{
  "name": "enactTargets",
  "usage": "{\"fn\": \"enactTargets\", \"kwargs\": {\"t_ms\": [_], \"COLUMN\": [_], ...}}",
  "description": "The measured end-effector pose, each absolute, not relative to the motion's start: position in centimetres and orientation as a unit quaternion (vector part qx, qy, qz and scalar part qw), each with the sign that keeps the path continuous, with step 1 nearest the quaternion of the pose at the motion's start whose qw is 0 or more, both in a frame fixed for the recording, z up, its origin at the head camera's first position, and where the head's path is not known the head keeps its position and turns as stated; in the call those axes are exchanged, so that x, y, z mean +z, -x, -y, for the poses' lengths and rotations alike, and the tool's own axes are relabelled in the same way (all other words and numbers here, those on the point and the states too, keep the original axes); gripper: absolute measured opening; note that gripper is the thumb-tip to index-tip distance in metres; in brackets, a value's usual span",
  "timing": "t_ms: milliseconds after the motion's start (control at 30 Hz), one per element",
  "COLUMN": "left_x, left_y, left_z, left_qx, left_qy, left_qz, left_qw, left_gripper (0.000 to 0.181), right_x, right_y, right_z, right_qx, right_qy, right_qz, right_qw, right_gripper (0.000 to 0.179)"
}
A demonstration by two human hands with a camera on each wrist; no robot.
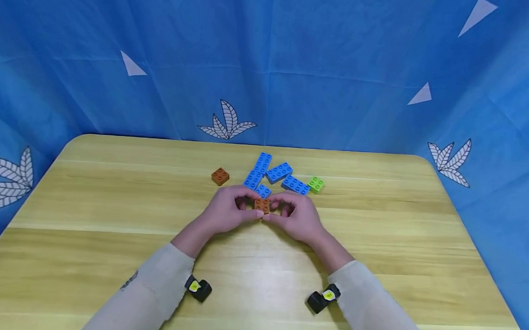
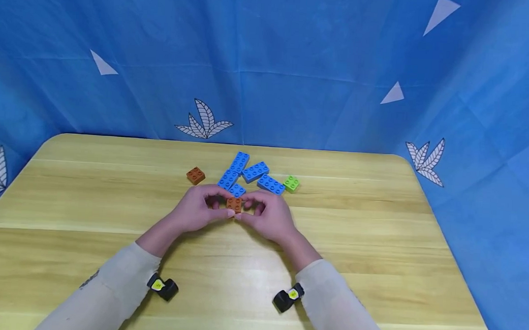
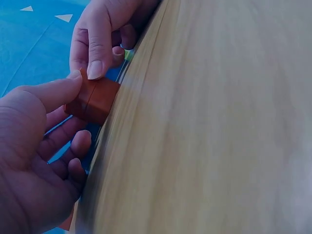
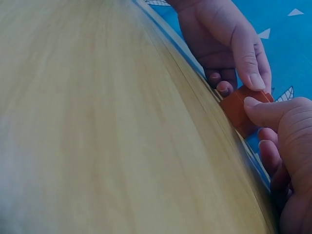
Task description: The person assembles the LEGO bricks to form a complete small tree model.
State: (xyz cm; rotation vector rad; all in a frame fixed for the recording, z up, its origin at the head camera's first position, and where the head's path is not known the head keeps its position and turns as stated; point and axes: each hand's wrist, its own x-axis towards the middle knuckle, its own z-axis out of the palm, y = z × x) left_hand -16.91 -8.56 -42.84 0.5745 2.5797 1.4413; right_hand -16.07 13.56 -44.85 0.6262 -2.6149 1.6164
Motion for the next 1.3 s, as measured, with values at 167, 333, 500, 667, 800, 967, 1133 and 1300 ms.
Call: {"fn": "enactTargets", "kwargs": {"t_ms": [167, 333, 500, 667, 800, 967, 1133, 1300], "left_x": [-42.4, -41.7, -41.9, -42.6, -43.0, -43.3, -43.4, -43.3], "left_y": [17.0, 17.9, 19.3, 20.6, 21.2, 21.5, 21.4, 21.0], "left_z": [9.3, 11.0, 12.6, 13.3, 13.4, 13.4, 13.4, 13.3], "left_qx": [0.497, 0.505, 0.464, 0.435, 0.419, 0.396, 0.391, 0.398], "left_qy": [-0.181, -0.142, -0.092, -0.048, -0.028, -0.009, 0.001, 0.009], "left_qz": [-0.846, -0.851, -0.879, -0.897, -0.906, -0.918, -0.920, -0.917], "left_qw": [0.072, 0.001, -0.057, -0.060, -0.049, -0.034, -0.024, -0.022], "left_gripper": [0.043, 0.043, 0.055, 0.057, 0.057, 0.052, 0.046, 0.045], "right_x": [-44.9, -44.9, -44.9, -45.1, -45.1, -45.1, -45.0, -45.0], "right_y": [16.0, 15.9, 15.9, 16.0, 16.0, 16.0, 16.0, 16.0], "right_z": [-13.6, -13.6, -13.6, -13.6, -13.7, -13.6, -13.6, -13.7], "right_qx": [0.513, 0.513, 0.511, 0.512, 0.517, 0.518, 0.514, 0.512], "right_qy": [-0.197, -0.200, -0.199, -0.196, -0.197, -0.201, -0.199, -0.197], "right_qz": [0.835, 0.835, 0.836, 0.836, 0.833, 0.832, 0.834, 0.836], "right_qw": [-0.002, -0.005, -0.012, -0.015, -0.014, -0.013, -0.016, -0.019], "right_gripper": [0.031, 0.033, 0.034, 0.034, 0.034, 0.034, 0.033, 0.033]}}
